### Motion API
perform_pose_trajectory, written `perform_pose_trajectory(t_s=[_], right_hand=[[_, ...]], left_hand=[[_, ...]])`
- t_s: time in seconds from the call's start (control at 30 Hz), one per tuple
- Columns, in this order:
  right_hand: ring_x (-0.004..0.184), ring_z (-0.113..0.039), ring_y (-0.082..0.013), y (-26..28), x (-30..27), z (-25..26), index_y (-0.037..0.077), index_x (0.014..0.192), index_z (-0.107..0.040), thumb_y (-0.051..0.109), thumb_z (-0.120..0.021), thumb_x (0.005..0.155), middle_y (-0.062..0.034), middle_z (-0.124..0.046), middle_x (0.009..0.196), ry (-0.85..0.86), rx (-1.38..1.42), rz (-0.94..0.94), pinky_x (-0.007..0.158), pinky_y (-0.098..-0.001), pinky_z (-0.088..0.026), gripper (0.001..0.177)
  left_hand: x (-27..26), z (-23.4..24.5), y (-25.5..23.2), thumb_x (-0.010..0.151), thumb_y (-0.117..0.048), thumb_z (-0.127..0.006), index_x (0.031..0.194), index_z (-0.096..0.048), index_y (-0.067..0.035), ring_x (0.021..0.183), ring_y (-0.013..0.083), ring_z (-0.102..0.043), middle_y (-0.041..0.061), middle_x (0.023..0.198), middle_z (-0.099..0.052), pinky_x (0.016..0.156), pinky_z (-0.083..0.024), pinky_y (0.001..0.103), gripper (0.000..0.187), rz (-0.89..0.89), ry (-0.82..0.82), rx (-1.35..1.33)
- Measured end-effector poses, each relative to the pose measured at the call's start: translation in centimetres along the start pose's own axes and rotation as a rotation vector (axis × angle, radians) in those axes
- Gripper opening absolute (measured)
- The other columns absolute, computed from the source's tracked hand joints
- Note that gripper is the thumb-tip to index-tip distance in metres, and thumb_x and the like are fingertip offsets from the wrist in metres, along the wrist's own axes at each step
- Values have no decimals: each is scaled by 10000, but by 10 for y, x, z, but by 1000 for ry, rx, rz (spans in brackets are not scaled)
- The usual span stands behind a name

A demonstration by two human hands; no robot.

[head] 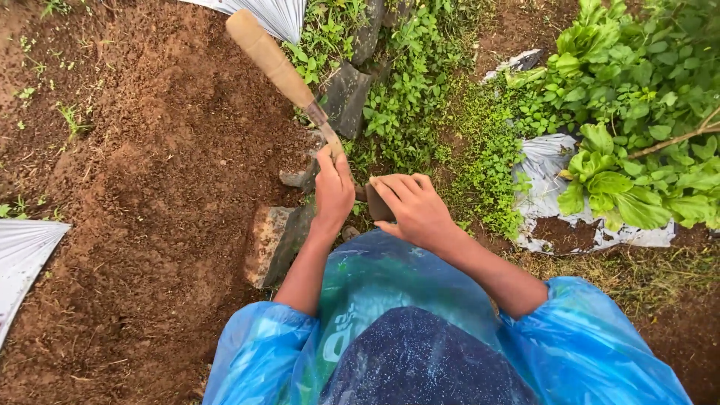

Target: The person sharpens a curved sickle using a rectangular sharpening stone. They hold the sickle in their left hand and rub the stone along the blade with their right hand. After sharpening, they use the sickle to clear weeds along the edge of a garden bed.

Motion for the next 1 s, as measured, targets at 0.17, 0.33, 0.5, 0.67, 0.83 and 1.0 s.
perform_pose_trajectory(t_s=[0.17,0.33,0.5,0.67,0.83,1.0], right_hand=[[1206,-593,-247,-15,3,-15,64,1408,-623,521,-888,779,-109,-615,1305,36,31,19,1019,-406,-428,822],[1120,-620,-234,-24,3,-20,57,1388,-653,549,-874,814,-94,-627,1255,-19,99,-5,960,-400,-442,787],[1066,-635,-254,-25,4,-32,47,1347,-688,630,-776,878,-114,-665,1198,-85,183,-36,941,-419,-439,753],[1103,-644,-262,-4,8,-37,56,1338,-696,609,-814,838,-114,-676,1205,-108,230,-5,953,-423,-443,756],[1132,-641,-259,2,20,-45,58,1305,-714,558,-864,802,-110,-700,1162,-80,283,-81,967,-412,-453,726],[1156,-638,-266,2,33,-54,34,1284,-738,502,-929,737,-102,-687,1195,-197,268,-22,974,-409,-476,745]], left_hand=[[15,-5,-2,1204,-290,-277,1431,-382,76,549,264,-641,200,738,-669,491,-489,374,443,11,13,-4],[11,-9,1,1204,-263,-287,1429,-377,73,602,297,-674,207,777,-675,496,-521,398,415,0,-5,-61],[14,-11,15,1201,-299,-290,1437,-356,64,652,347,-719,264,846,-685,518,-568,449,438,-17,-27,-15],[15,2,16,1202,-274,-298,1410,-381,50,613,320,-688,230,794,-669,501,-549,428,394,-42,-24,-9],[12,13,21,1207,-251,-283,1393,-400,39,526,225,-594,169,704,-611,460,-485,359,363,-80,-89,-32],[9,21,28,1211,-258,-286,1372,-421,20,496,188,-555,124,664,-591,450,-459,315,349,-74,-164,-19]])
Point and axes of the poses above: each hand's wrist, its own x-axis towards the middle knuckle, its own z-axis out of the back of the hand, y = z × x, the point moved 3 cm from there along x, towards the middle knuckle
